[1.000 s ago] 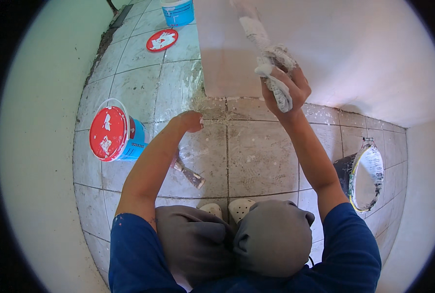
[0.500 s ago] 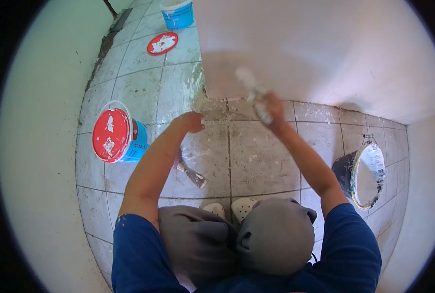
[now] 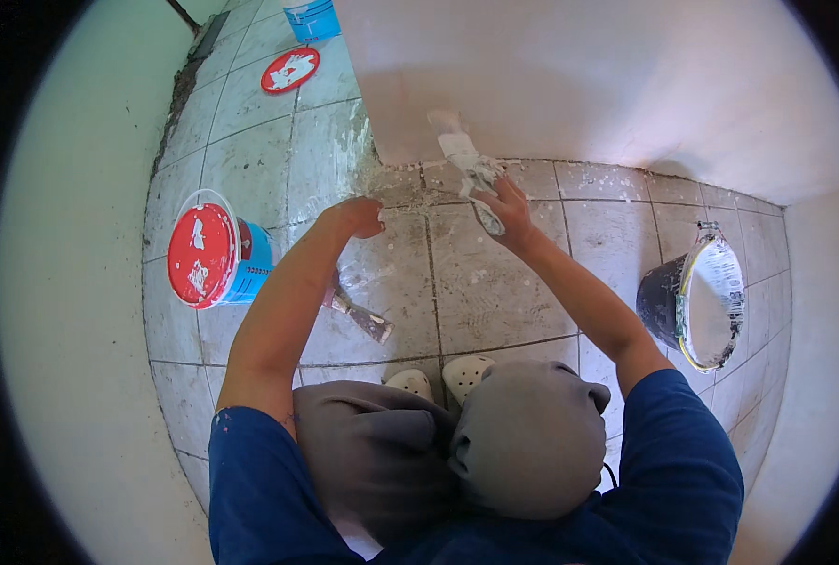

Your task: The person applies wall putty to a wall using a putty knife.

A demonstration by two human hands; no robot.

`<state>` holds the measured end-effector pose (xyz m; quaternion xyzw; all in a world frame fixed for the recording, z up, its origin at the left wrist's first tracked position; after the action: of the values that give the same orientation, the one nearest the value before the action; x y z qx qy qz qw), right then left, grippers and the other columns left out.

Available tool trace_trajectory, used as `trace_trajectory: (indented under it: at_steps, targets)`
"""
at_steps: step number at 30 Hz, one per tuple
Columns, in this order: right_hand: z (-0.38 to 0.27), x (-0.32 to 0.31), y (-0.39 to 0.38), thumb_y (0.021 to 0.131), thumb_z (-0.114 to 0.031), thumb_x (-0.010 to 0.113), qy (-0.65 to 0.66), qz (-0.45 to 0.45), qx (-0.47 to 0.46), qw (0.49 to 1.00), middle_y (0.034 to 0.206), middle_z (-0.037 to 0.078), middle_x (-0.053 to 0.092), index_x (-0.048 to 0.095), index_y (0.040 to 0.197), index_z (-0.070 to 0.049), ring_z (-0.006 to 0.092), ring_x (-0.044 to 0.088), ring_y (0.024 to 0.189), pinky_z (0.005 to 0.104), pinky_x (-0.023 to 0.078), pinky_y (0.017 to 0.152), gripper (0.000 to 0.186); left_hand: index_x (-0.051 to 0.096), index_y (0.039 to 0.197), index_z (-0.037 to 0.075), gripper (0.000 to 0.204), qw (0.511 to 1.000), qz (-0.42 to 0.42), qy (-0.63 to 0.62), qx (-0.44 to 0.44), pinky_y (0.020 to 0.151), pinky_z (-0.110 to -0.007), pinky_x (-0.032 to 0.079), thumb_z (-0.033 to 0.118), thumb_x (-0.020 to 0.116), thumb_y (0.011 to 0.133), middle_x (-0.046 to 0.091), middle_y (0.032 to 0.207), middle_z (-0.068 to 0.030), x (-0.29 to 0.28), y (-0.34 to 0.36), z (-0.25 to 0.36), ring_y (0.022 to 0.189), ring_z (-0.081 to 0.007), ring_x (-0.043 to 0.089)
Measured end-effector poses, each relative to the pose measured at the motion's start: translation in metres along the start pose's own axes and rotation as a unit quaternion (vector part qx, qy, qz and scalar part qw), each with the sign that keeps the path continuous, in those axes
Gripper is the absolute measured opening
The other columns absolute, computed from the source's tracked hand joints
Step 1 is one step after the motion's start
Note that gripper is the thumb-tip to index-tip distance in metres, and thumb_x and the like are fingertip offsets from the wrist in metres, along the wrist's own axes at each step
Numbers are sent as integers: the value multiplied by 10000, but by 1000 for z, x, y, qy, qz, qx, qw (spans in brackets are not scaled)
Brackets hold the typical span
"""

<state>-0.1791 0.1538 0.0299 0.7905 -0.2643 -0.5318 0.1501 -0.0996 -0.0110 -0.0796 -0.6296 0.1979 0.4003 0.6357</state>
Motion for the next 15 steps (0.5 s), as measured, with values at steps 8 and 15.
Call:
trace_trajectory:
  at_steps: [8, 15]
  targets:
    - [12, 56, -11, 587, -16, 564, -7, -57, 19, 998, 906, 150, 486, 536, 917, -77, 328, 462, 880, 387, 392, 748, 337, 434, 1118, 34, 473, 999, 33, -18, 24, 844, -350, 376, 329, 485, 752, 510, 1038, -176, -12, -4, 21, 973, -310, 477]
    - [34, 32, -9, 556, -13, 600, -12, -15, 66, 998, 1080, 174, 429, 517, 973, -82, 331, 382, 1054, 377, 321, 899, 431, 492, 1026, 40, 392, 998, 56, 7, 38, 818, -368, 390, 297, 513, 730, 517, 1024, -164, -16, -2, 24, 965, -298, 483]
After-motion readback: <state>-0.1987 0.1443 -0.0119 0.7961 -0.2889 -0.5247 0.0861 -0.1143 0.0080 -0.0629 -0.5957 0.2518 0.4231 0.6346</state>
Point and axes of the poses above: each hand's wrist, its own y-axis towards the middle knuckle, its own x-axis out of the palm, z = x × y, the point moved 10 cm from there along y, towards the middle knuckle
